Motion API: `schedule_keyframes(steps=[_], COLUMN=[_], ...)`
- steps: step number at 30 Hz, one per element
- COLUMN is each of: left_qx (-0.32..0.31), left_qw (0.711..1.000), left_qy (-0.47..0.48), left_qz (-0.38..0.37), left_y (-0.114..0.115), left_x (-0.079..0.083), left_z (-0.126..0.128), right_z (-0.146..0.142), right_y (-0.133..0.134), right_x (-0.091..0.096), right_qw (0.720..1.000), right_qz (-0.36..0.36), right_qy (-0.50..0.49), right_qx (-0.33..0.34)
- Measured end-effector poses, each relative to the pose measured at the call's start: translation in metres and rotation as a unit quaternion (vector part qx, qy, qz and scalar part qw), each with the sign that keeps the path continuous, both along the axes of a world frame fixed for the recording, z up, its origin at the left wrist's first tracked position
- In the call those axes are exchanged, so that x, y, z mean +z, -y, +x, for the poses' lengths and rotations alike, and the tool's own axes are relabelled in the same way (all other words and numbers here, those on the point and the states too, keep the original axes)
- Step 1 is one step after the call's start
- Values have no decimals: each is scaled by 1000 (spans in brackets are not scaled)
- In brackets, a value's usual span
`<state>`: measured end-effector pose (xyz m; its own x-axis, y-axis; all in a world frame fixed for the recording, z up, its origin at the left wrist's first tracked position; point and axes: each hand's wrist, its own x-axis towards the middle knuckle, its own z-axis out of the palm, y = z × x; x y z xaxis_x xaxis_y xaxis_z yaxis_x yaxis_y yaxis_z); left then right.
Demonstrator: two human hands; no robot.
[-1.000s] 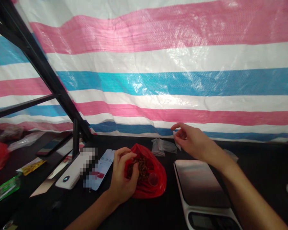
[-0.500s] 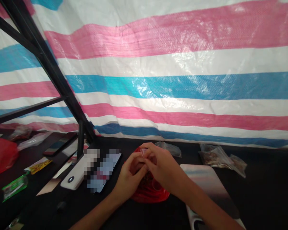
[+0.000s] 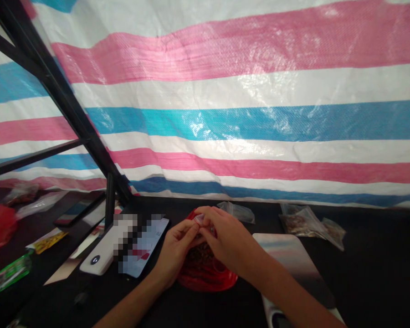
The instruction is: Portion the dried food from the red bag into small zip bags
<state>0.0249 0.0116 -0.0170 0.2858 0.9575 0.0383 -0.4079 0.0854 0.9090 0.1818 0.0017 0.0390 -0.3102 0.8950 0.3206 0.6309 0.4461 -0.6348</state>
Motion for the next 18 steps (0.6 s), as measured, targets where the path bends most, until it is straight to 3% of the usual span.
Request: schedule_keyframes(steps=[7,18], left_qx=[29,46], left_qw=[991,976], left_qy=[-110,-173], left_qz=[70,121], left_y=[-2,0], left_x=[-2,-4], left_z=[-2,-2], right_z=[2,5], right_y=[1,-1], right_x=[-2,2], right_qw=[998,986], right_qz=[15,42], right_qy=[67,152], right_qx=[-13,-47])
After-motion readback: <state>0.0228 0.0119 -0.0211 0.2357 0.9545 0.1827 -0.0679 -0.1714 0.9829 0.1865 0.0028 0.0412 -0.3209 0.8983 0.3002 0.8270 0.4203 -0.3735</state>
